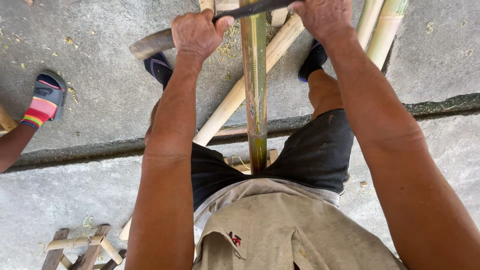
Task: Use a machete to shave and smooth the outer surface of bamboo stalks.
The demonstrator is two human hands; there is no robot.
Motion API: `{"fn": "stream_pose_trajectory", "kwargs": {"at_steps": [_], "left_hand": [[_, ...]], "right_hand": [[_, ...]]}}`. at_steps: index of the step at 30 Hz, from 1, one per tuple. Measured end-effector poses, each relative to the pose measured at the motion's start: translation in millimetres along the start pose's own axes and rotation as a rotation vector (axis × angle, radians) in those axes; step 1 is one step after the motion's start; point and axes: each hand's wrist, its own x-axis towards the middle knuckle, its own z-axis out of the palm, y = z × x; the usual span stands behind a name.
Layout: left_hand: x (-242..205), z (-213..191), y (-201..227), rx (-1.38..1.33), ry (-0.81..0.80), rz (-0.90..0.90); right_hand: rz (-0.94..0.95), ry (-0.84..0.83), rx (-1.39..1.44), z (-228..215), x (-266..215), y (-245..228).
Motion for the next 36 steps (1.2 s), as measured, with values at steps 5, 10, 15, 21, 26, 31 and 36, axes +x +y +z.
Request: {"fn": "stream_pose_trajectory", "kwargs": {"at_steps": [5,10,15,21,26,31,36], "left_hand": [[-34,11,4,-0.053,-0.104,-0.005],[-73,21,8,-0.017,-0.095,0.021],[-100,23,16,-0.027,-0.170,-0.007],[-98,16,15,-0.031,-0.140,0.009],[-90,0,17,-0.119,-0.323,-0.041],[-36,-18,9,-0.076,-0.349,-0.099],[28,-26,-2,-0.057,-0.124,-0.066]], "right_hand": [[-0.010,0.151,-0.079,6,-36,-16],[-0.064,0.288,-0.231,13,-78,-35],[0.012,0.197,-0.153,26,-102,-50],[0.007,0.138,-0.143,28,-96,-49],[-0.005,-0.029,-0.067,10,-81,-40],[-0.062,0.042,-0.215,-5,-22,-20],[0.024,0.053,-0.046,-15,38,-3]]}}
